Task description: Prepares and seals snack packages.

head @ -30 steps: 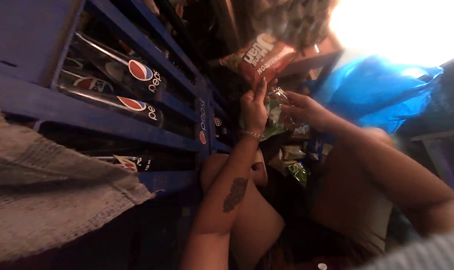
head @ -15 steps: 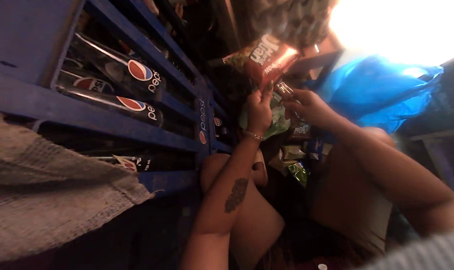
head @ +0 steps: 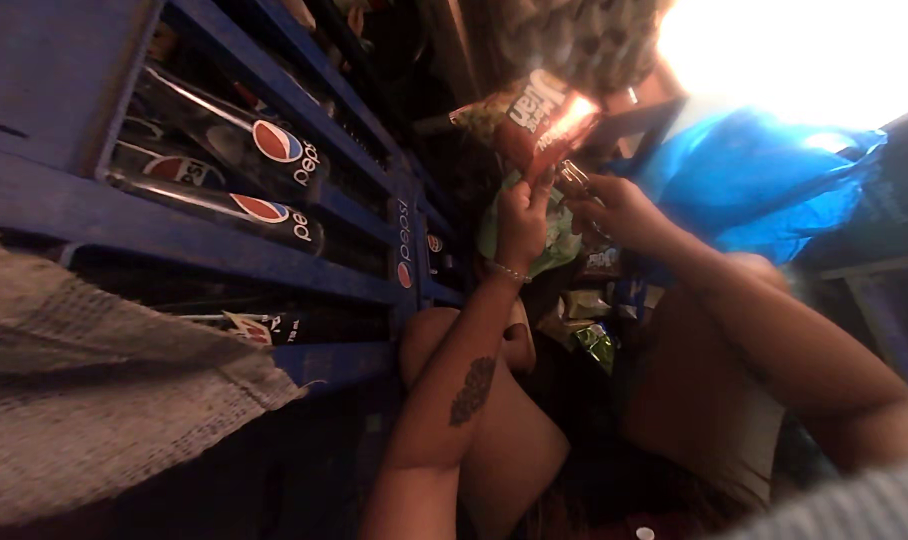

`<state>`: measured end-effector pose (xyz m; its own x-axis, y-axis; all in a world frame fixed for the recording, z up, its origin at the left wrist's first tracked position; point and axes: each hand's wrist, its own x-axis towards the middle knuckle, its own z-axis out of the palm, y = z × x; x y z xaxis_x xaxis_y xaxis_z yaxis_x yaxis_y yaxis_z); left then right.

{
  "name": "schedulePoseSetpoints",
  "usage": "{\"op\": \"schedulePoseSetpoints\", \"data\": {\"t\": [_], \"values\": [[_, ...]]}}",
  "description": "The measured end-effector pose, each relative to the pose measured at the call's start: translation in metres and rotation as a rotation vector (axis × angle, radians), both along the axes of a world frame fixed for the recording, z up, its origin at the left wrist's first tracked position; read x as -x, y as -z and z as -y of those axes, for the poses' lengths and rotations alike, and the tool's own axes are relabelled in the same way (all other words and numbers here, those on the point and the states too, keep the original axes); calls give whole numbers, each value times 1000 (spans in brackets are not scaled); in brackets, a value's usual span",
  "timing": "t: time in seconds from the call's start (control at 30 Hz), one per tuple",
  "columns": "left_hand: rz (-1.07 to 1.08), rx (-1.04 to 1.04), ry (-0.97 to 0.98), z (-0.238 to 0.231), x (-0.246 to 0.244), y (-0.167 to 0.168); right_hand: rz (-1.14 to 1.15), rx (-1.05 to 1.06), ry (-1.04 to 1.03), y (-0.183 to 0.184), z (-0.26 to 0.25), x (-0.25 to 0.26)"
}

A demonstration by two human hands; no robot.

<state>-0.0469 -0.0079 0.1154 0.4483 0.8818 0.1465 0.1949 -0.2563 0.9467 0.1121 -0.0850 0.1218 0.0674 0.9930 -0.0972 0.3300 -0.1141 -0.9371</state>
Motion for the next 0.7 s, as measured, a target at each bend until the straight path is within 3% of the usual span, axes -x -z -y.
{"op": "schedulePoseSetpoints", "data": {"t": [0.3,0.7], "values": [[-296,-268,-15,1,3,-4,25,24,45,-1,-1,1],[-300,-265,-18,1,3,-3,13,22,51,-1,-1,0]]}}
